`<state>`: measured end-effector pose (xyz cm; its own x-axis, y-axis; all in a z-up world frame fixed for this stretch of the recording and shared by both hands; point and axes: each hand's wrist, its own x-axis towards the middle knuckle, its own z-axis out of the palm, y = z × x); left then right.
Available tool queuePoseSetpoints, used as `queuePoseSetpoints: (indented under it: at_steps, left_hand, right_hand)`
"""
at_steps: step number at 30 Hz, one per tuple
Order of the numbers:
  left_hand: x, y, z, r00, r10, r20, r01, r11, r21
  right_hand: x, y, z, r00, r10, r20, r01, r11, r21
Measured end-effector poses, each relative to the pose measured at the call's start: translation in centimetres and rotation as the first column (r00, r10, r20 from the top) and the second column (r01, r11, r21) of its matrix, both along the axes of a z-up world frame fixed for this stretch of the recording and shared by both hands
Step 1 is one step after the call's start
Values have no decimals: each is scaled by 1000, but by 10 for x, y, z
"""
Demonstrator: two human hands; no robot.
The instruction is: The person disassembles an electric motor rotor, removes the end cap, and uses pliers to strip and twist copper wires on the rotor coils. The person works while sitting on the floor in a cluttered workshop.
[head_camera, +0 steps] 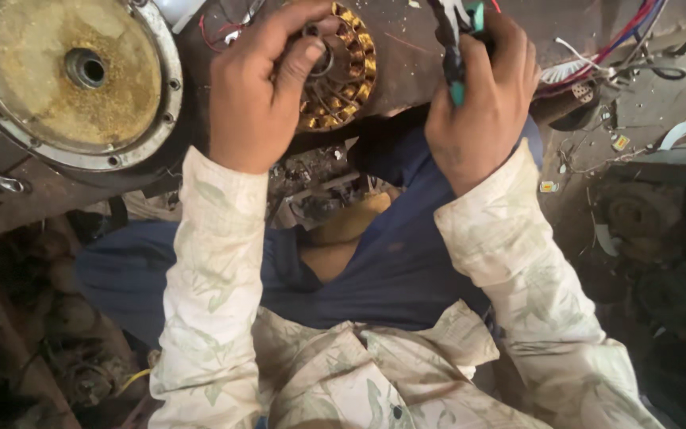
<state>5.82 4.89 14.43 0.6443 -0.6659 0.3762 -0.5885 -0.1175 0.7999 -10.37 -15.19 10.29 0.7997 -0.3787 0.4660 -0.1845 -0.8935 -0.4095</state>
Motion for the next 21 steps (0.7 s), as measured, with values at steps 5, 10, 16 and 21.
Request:
queuePoseSetpoints:
  at_steps: [5, 10, 16, 21]
  left_hand:
    - [-26, 13, -15, 955, 257, 150, -261, 965, 9]
    - [-51, 27, -42, 910, 353, 218, -365, 931, 17]
    - [-61, 29, -75, 928, 317, 196, -326, 945, 14]
    - [-55, 30, -93, 955, 254, 151, -253, 967, -29]
  right_hand:
    - [33, -16, -6, 986, 84, -141, -90, 995, -36]
    - [51, -17, -1, 959, 233, -160, -244, 969, -49]
    - [61, -15, 14, 960, 242, -143, -249, 968, -34]
    - [43, -5, 28, 971, 234, -43, -236, 970, -55]
